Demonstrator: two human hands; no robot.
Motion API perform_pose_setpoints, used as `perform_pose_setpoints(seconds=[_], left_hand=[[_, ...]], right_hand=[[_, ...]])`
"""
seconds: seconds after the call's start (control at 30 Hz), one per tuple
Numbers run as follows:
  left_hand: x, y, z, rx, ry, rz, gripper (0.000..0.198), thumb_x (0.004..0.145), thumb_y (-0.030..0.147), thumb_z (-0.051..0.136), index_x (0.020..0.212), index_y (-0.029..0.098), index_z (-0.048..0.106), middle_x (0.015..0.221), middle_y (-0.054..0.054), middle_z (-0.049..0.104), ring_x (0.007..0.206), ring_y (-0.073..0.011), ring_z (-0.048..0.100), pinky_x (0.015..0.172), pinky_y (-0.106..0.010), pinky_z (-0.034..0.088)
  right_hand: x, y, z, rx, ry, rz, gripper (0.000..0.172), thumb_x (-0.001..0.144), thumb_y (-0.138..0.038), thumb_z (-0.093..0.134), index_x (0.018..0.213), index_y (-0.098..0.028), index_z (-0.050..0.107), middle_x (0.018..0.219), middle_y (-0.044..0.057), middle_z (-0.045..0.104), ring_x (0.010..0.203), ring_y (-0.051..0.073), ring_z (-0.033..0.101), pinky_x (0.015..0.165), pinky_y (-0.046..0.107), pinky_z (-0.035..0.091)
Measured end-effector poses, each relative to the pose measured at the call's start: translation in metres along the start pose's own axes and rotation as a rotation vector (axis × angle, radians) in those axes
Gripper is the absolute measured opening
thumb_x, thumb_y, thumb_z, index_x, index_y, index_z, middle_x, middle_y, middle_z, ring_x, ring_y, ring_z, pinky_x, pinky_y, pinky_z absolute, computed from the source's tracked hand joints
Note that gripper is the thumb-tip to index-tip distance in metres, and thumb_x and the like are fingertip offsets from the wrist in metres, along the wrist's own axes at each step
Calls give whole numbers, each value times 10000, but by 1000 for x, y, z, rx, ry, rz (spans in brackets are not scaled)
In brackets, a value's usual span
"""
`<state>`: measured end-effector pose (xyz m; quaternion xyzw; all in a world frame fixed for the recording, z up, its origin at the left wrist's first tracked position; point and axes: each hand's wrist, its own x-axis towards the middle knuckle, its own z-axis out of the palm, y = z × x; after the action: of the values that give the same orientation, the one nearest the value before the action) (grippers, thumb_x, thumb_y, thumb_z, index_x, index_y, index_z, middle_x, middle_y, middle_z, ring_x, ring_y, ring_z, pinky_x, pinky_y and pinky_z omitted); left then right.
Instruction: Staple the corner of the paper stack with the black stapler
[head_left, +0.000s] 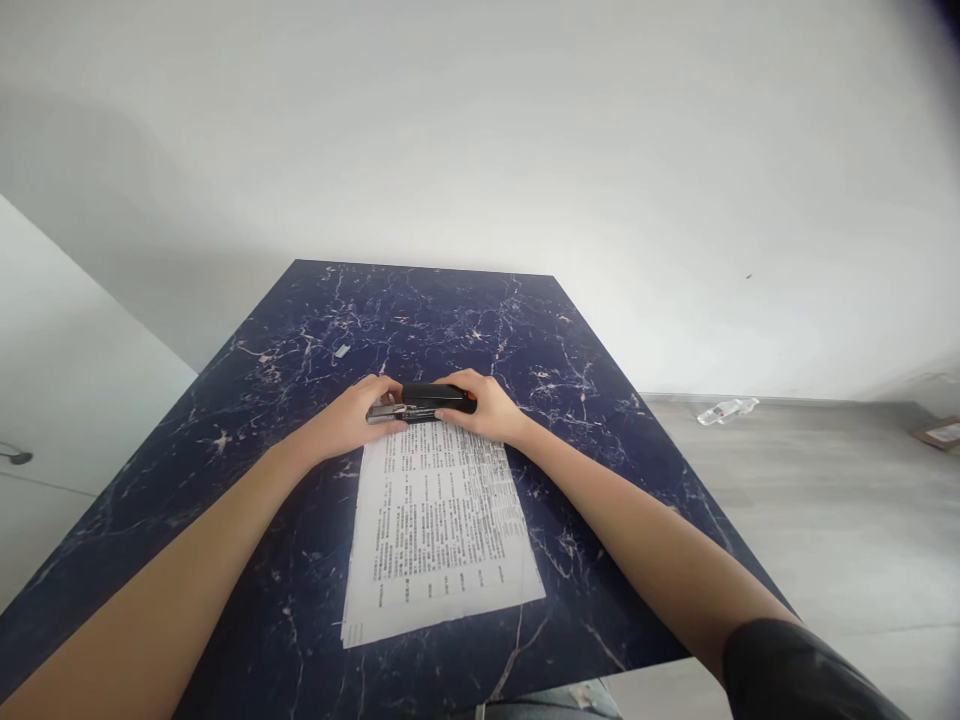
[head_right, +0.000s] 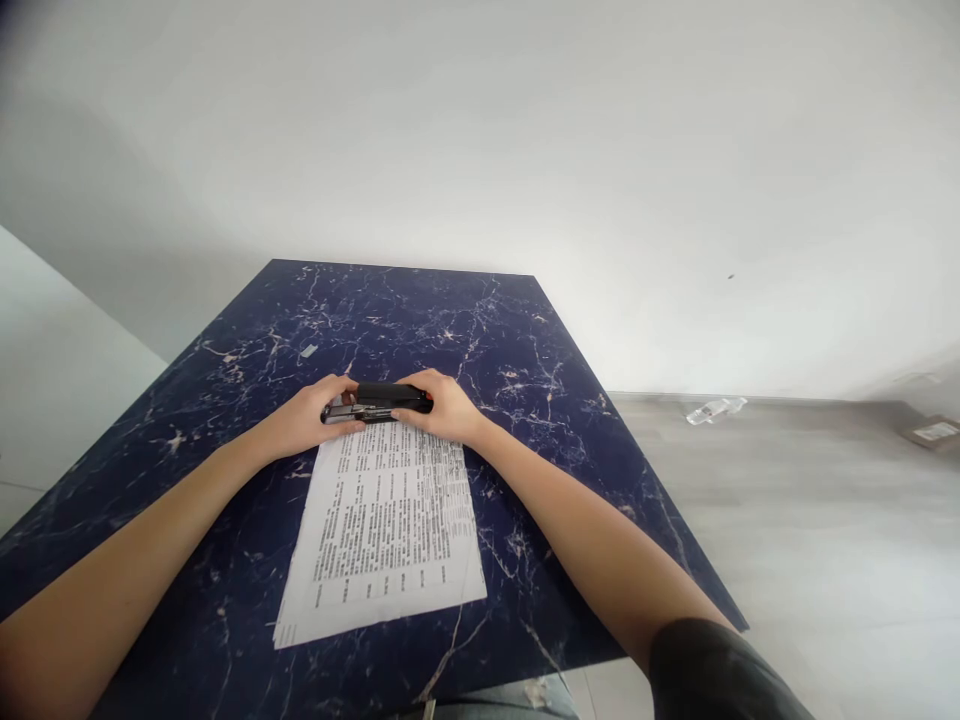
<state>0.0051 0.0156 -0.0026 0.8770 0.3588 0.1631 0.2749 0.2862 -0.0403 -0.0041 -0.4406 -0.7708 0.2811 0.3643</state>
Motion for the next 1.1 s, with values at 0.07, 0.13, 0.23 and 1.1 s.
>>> perform_pose_setpoints(seconds=[0.07, 0.13, 0.23, 1.1], left_hand=[[0, 3, -1, -75, 94, 79, 652, 777, 634, 751, 1291, 265, 592, 1357, -132, 584, 1256, -364, 556, 1027, -540, 477], [0, 8, -2, -269, 252, 116, 661, 843, 640, 688, 1375, 274, 541, 1471, -129, 521, 1373, -353, 478, 1124, -538, 414], [2, 12, 1, -683, 330, 19, 528, 987, 589, 507, 1377, 235, 552, 1504, -148, 512, 1367, -322, 519, 1101, -504, 467], [-6, 26, -1, -853, 372, 36, 351, 912, 348, 694, 1233, 208, 722, 978, -107, 760, 488, -90, 546, 440, -268, 453]], right_hand=[[-3, -1, 5, -123, 11, -40, 304, 879, -353, 715, 1147, -210, 712, 1068, 80, 746, 963, 238, 691, 858, 398, 553], [-5, -2, 9, -177, 96, -110, 280, 917, -315, 682, 1177, -213, 701, 1099, 83, 746, 981, 235, 702, 877, 403, 566], [-10, -4, 14, -287, 254, -294, 332, 972, -195, 582, 1295, -219, 652, 1278, 102, 702, 1215, 252, 639, 1034, 464, 527], [-8, -14, 16, -180, 276, 96, 392, 843, -371, 752, 1201, -218, 705, 1134, 110, 726, 1043, 299, 665, 875, 483, 565]])
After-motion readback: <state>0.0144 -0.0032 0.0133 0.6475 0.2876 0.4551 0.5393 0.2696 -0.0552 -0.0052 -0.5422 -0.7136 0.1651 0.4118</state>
